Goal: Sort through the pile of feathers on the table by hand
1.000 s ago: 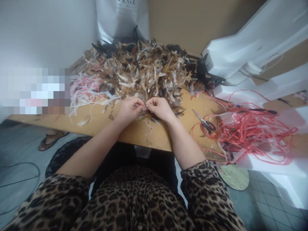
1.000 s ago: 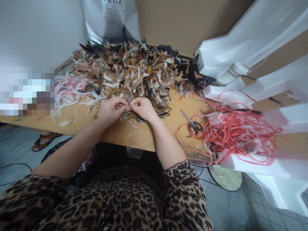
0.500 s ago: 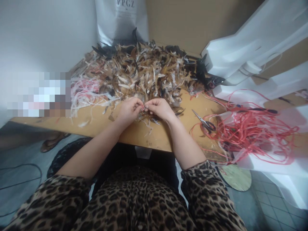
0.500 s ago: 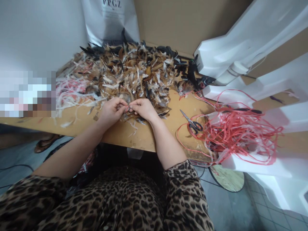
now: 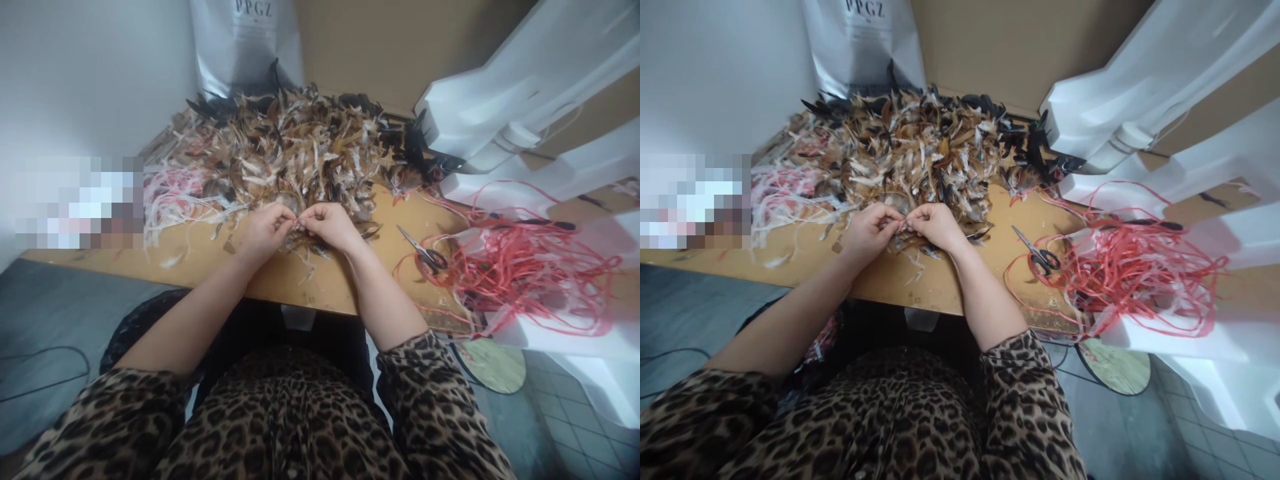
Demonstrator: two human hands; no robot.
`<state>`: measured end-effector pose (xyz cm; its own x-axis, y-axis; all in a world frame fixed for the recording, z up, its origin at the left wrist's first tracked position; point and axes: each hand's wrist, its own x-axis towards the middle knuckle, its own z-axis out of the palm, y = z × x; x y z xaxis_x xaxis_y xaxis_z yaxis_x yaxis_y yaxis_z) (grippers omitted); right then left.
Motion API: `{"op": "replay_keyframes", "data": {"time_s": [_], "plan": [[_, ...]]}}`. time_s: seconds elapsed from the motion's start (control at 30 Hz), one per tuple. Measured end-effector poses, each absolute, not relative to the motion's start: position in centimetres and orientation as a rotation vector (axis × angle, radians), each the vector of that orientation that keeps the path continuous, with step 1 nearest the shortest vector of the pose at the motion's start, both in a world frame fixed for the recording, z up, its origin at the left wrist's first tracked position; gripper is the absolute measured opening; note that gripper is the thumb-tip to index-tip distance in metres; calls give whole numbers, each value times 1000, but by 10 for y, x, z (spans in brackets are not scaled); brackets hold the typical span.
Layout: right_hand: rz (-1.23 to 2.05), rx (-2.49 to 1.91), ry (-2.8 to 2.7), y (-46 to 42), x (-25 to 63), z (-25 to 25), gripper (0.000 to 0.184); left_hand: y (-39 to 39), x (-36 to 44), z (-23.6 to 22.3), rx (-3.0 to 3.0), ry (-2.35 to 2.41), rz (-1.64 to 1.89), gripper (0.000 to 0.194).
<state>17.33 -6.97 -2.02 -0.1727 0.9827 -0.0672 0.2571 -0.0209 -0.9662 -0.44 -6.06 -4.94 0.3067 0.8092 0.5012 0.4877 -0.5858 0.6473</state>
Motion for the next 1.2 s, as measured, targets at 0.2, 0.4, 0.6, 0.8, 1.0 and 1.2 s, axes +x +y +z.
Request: {"op": "replay_keyframes", "data": {"time_s": [0.2,0.4,0.6,0.8,1.0,1.2], "plan": [[1109,-1341,-1595,-70,172,-27,10,-60,-4,-49,2209,1183,1171,11],[880,-1372,-1679,-70,171,-31,9,-61,-3,-51,2142,1217,1172,14],[788,-1409,-1678,-66,173,-35,5,-63,-4,-51,2148,1251,1197,16],[719,-1466,-1699,-65,175,-36,5,-62,-5,-52,2201,1253,1172,14],[696,-1481,-1703,-65,176,-37,5,-63,-5,-49,2243,1208,1141,12],[720,-1495,-1690,-65,177,-37,6,-63,-8,-49,2275,1222,1115,11]]}}
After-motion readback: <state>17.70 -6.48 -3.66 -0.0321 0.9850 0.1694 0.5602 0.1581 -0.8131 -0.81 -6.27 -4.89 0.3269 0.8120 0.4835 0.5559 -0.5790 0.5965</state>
